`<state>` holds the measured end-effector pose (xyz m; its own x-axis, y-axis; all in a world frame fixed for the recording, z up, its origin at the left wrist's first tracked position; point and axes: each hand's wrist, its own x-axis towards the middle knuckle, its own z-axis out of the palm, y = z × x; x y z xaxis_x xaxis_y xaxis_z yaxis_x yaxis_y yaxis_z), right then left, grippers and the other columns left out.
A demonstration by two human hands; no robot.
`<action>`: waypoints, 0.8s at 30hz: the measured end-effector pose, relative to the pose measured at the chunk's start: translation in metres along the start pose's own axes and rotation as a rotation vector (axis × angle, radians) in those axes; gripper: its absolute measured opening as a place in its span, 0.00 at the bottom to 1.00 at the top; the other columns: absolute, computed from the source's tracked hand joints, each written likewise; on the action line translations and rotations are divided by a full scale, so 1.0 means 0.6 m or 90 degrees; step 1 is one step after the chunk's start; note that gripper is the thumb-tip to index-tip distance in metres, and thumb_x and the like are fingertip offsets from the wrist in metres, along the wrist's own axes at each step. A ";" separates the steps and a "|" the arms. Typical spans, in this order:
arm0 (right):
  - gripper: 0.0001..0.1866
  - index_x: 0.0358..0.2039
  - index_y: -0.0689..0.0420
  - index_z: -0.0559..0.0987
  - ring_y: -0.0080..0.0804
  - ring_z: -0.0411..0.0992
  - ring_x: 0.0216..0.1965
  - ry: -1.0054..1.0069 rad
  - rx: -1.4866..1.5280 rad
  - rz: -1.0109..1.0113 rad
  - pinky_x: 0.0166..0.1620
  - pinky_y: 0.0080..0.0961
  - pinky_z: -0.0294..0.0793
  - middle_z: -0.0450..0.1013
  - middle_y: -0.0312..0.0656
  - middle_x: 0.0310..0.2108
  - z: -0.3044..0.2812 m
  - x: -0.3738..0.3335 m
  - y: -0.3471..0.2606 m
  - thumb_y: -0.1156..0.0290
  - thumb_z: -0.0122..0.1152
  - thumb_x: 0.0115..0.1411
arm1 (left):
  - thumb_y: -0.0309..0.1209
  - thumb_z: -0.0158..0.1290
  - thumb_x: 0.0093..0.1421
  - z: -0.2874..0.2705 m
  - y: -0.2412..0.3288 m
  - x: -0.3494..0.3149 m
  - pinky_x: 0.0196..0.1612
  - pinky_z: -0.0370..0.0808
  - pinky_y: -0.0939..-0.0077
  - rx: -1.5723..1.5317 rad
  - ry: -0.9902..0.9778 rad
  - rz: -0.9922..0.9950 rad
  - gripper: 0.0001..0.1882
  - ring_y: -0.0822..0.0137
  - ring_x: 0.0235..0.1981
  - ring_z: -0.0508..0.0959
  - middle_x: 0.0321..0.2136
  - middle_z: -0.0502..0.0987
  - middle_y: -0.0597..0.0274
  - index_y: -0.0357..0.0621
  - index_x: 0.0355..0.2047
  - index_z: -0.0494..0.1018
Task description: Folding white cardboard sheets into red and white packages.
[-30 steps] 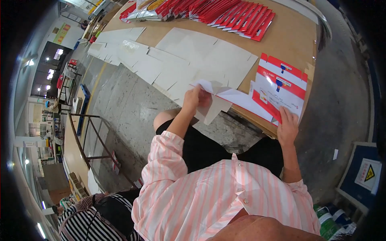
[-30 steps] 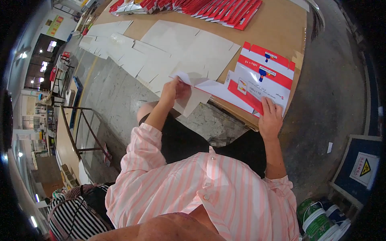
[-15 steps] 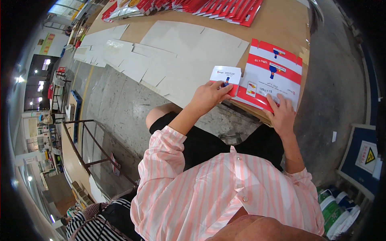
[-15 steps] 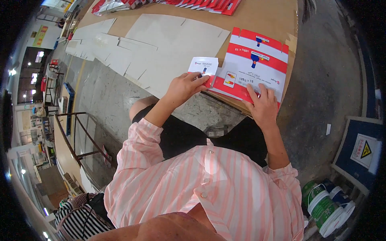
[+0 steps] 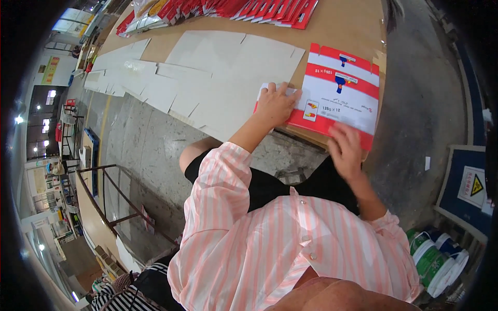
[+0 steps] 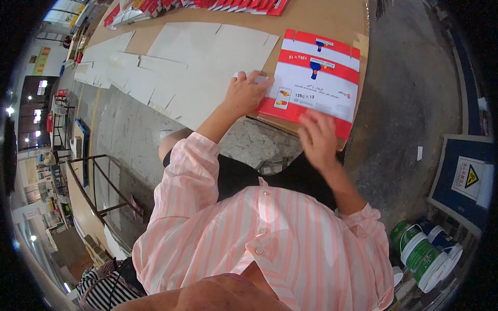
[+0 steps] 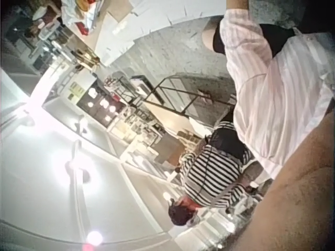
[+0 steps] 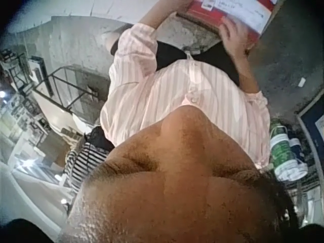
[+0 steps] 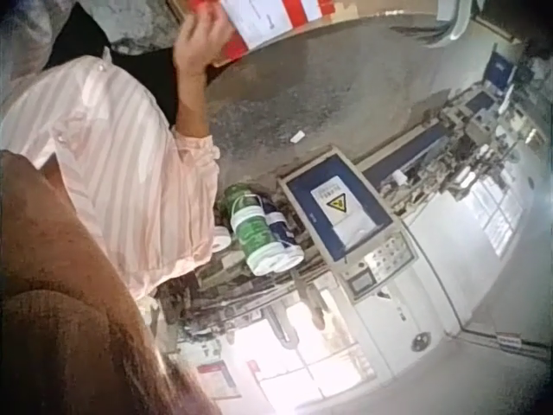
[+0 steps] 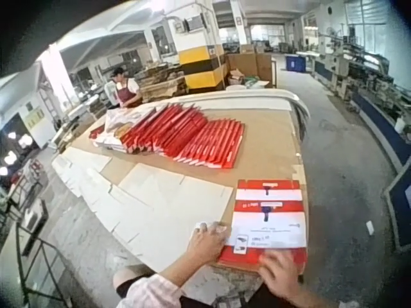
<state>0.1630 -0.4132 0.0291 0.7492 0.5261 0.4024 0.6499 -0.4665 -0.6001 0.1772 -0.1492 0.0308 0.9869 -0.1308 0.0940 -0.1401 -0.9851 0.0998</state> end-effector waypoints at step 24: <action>0.26 0.52 0.59 0.74 0.29 0.75 0.35 0.042 0.182 0.446 0.39 0.28 0.74 0.76 0.45 0.37 -0.058 0.463 0.461 0.79 0.54 0.49 | 0.41 0.65 0.40 -0.065 -0.011 -0.222 0.55 0.58 0.42 0.012 -0.143 -0.168 0.49 0.31 0.58 0.55 0.60 0.55 0.39 0.44 0.62 0.56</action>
<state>0.5552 -0.4206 -0.0009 0.9864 0.1266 -0.1044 -0.0334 -0.4683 -0.8829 0.0435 -0.1210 0.0563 0.9821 0.1100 -0.1530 0.1224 -0.9897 0.0737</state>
